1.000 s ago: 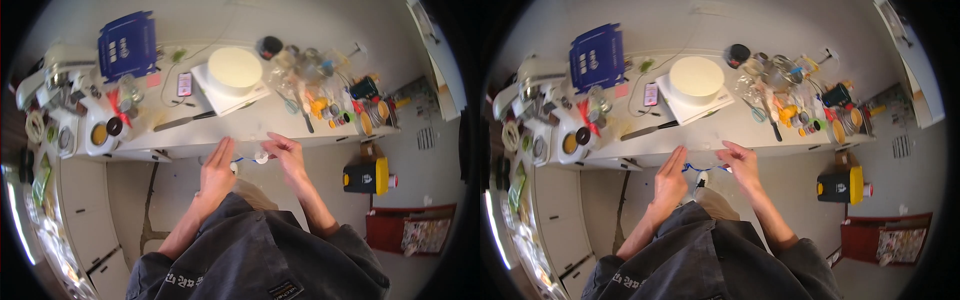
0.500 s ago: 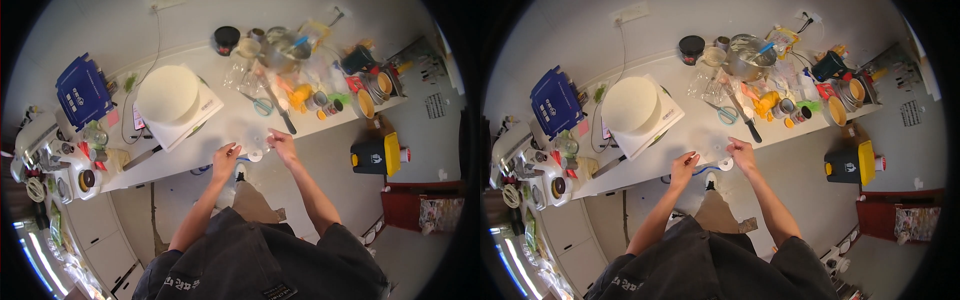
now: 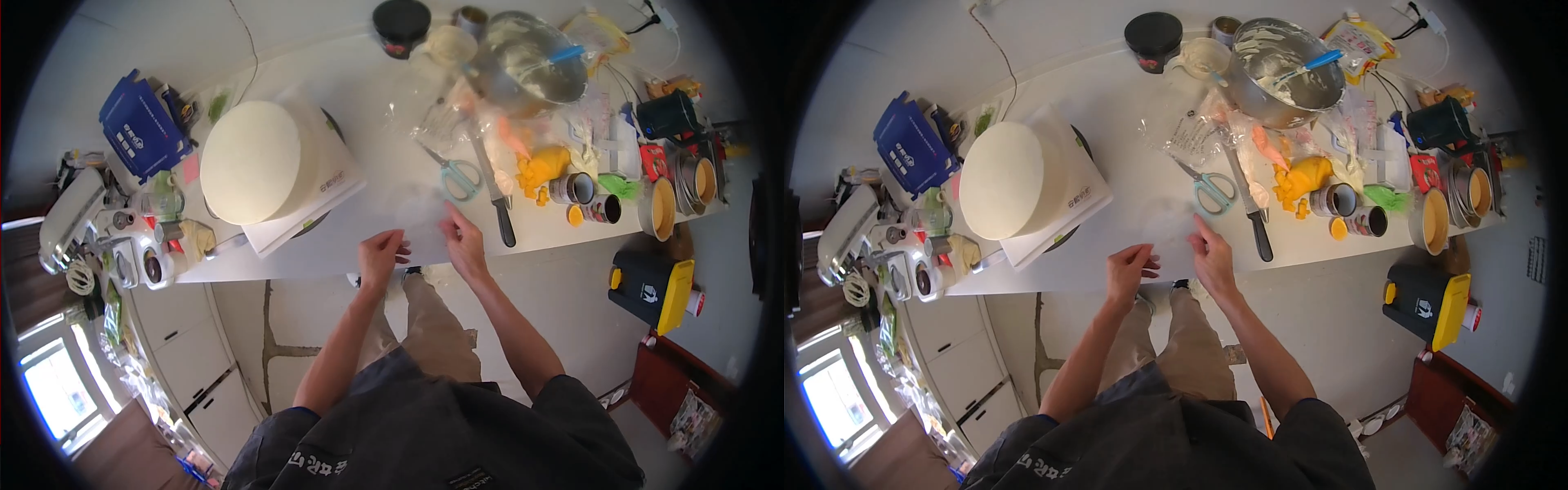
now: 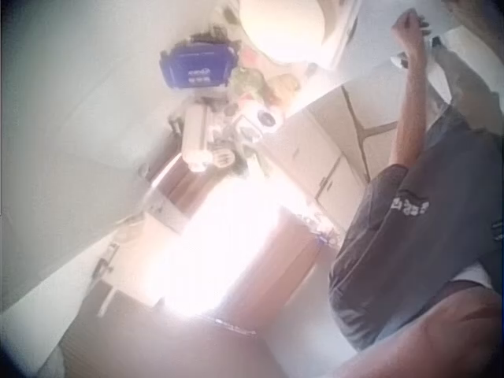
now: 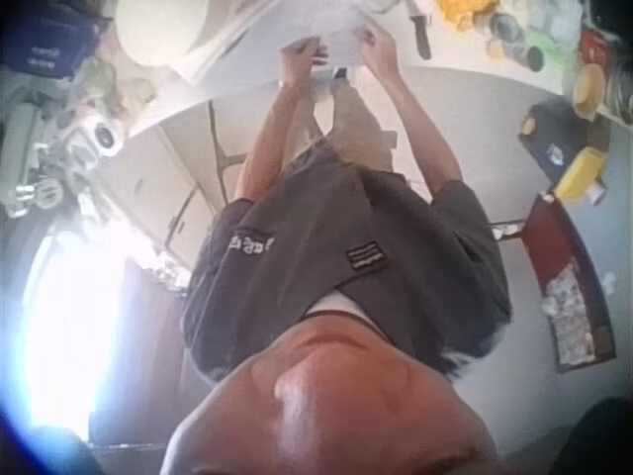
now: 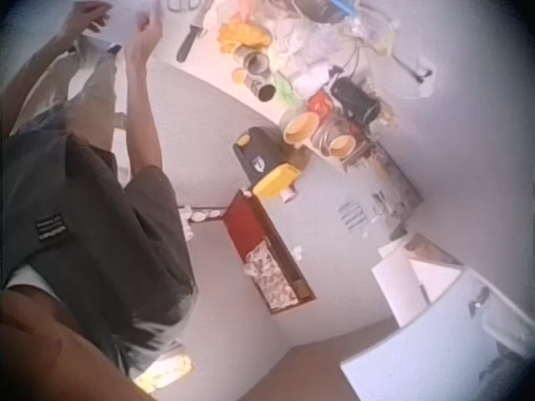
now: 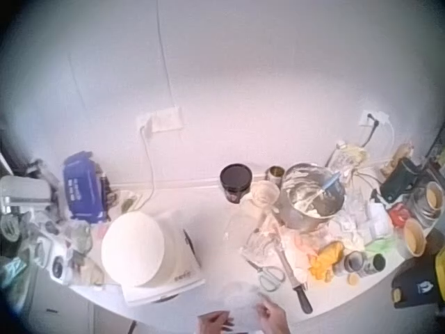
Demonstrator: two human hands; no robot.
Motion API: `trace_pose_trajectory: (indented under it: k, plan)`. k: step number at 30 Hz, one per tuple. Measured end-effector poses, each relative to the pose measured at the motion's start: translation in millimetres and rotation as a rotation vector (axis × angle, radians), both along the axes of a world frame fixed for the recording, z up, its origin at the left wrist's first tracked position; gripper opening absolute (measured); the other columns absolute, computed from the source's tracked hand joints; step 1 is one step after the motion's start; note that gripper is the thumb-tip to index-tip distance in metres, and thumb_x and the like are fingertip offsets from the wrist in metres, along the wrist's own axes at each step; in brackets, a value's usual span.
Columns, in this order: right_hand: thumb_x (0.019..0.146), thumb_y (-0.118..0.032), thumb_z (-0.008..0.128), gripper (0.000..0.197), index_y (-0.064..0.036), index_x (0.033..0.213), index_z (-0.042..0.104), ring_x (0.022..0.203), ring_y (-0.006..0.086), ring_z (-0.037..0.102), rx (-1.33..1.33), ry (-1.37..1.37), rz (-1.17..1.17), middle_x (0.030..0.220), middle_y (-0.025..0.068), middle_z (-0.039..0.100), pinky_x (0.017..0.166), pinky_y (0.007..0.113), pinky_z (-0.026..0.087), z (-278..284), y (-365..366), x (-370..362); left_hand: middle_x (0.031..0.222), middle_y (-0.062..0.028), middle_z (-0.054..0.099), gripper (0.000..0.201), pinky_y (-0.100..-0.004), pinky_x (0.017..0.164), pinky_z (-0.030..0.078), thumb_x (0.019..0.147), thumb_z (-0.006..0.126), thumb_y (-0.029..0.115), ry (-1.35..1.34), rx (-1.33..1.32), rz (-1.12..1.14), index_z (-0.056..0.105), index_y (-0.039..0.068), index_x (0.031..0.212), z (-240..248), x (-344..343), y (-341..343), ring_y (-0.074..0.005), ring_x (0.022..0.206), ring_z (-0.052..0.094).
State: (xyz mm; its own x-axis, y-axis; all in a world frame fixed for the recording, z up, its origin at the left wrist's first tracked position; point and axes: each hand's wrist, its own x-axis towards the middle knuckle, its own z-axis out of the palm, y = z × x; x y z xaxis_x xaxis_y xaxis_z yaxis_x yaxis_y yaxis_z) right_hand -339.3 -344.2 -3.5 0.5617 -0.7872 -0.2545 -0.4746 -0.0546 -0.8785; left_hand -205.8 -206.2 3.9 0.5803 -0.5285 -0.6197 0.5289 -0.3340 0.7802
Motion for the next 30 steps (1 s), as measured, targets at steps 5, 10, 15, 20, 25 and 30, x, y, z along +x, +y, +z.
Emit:
trace_pose_trajectory:
  k: [5, 10, 15, 20, 25, 30]
  plan:
    - [0.097, 0.000, 0.060, 0.048, -0.0073, 0.145, 0.057, 0.084, 0.0190, 0.068, -0.105, -0.045, -0.003, 0.094, 0.0147, 0.072, 0.079, 0.034, 0.054, 5, 9, 3, 0.085, -0.0146, 0.072, 0.026, -0.0331, 0.065, 0.062, 0.100, 0.067, 0.015, 0.006, 0.005, 0.086, 0.073, -0.009, 0.107, -2, -4, -1, -0.0207, 0.070, 0.071]
    - [0.098, -0.001, 0.060, 0.048, -0.0075, 0.146, 0.056, 0.080, 0.0171, 0.065, 0.059, -0.040, -0.022, 0.093, 0.0128, 0.072, 0.078, 0.031, 0.054, -7, 9, -1, 0.083, -0.0131, 0.072, 0.025, -0.0326, 0.065, 0.062, 0.100, 0.067, 0.015, 0.009, -0.013, 0.111, 0.074, -0.009, 0.105, -10, -8, 5, -0.0195, 0.070, 0.071]
    - [0.101, -0.005, 0.059, 0.046, -0.0059, 0.147, 0.055, 0.072, 0.0137, 0.061, 0.024, -0.015, 0.027, 0.092, 0.0087, 0.072, 0.071, 0.029, 0.053, -2, 5, -7, 0.083, -0.0116, 0.072, 0.025, -0.0319, 0.066, 0.062, 0.099, 0.067, 0.015, -0.017, 0.013, 0.089, 0.074, -0.008, 0.105, -17, -16, 1, -0.0180, 0.071, 0.071]
    - [0.104, -0.010, 0.058, 0.044, -0.0034, 0.147, 0.054, 0.067, 0.0096, 0.057, 0.171, -0.030, 0.018, 0.091, 0.0056, 0.071, 0.060, 0.026, 0.050, 15, 3, -4, 0.085, -0.0119, 0.072, 0.026, -0.0313, 0.065, 0.062, 0.099, 0.066, 0.016, -0.010, -0.009, 0.116, 0.074, -0.008, 0.104, -1, -14, 4, -0.0173, 0.071, 0.069]
    - [0.104, -0.010, 0.060, 0.046, -0.0029, 0.148, 0.052, 0.065, 0.0089, 0.058, 0.217, -0.094, 0.060, 0.090, 0.0053, 0.070, 0.058, 0.025, 0.051, 57, -5, -21, 0.085, -0.0113, 0.072, 0.028, -0.0295, 0.062, 0.060, 0.098, 0.067, 0.017, 0.033, -0.059, 0.081, 0.074, -0.009, 0.104, 71, -15, 13, -0.0157, 0.069, 0.068]
    - [0.099, -0.004, 0.065, 0.045, 0.0009, 0.143, 0.056, 0.061, 0.0074, 0.056, 0.222, -0.310, 0.193, 0.085, 0.0060, 0.071, 0.055, 0.023, 0.048, 139, -11, 8, 0.082, -0.0096, 0.073, 0.027, -0.0281, 0.054, 0.054, 0.097, 0.069, 0.018, -0.102, -0.156, 0.079, 0.074, -0.008, 0.104, 168, 7, 38, -0.0124, 0.065, 0.066]
